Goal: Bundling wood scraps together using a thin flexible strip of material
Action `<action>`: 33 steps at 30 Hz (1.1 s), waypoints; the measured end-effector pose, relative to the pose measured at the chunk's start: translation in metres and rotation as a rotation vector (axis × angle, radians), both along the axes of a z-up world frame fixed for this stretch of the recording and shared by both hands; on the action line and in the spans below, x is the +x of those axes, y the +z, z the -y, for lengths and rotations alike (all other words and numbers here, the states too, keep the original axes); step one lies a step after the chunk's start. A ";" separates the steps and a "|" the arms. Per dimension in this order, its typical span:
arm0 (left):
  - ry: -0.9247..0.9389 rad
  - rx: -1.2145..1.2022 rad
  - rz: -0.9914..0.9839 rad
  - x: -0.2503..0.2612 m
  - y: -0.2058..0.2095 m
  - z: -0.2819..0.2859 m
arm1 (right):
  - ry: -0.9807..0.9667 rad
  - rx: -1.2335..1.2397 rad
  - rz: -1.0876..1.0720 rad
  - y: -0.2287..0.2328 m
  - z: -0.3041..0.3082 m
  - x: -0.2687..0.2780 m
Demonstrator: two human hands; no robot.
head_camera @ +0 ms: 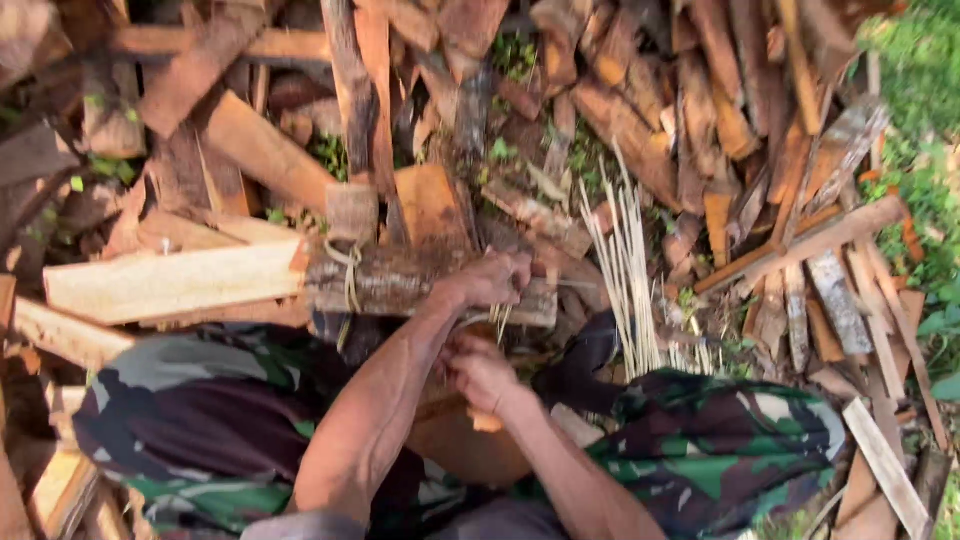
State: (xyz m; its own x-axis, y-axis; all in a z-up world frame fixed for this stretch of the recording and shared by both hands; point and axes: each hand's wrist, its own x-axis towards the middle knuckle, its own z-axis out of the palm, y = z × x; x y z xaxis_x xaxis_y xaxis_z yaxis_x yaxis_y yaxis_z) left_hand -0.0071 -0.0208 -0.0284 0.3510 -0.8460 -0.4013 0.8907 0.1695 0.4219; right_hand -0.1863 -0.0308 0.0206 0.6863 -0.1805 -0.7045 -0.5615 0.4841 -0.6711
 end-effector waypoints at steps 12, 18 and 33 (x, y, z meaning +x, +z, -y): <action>-0.303 0.891 1.704 -0.025 0.056 -0.027 | 0.577 -0.674 0.228 -0.026 -0.016 -0.021; -0.330 0.866 1.662 -0.018 0.078 -0.037 | 0.600 -0.594 0.581 0.056 0.022 -0.010; -0.221 1.119 1.706 -0.056 0.100 -0.065 | 0.823 -1.742 0.779 0.095 0.121 0.066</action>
State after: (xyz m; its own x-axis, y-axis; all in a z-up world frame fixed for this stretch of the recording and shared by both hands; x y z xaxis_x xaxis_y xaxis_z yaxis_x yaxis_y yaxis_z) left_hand -0.0634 0.0443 0.0719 0.8004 -0.5888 -0.1126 -0.4682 -0.7314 0.4958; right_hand -0.1204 -0.1522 0.1159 0.9396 0.2473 0.2365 0.2960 -0.9342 -0.1991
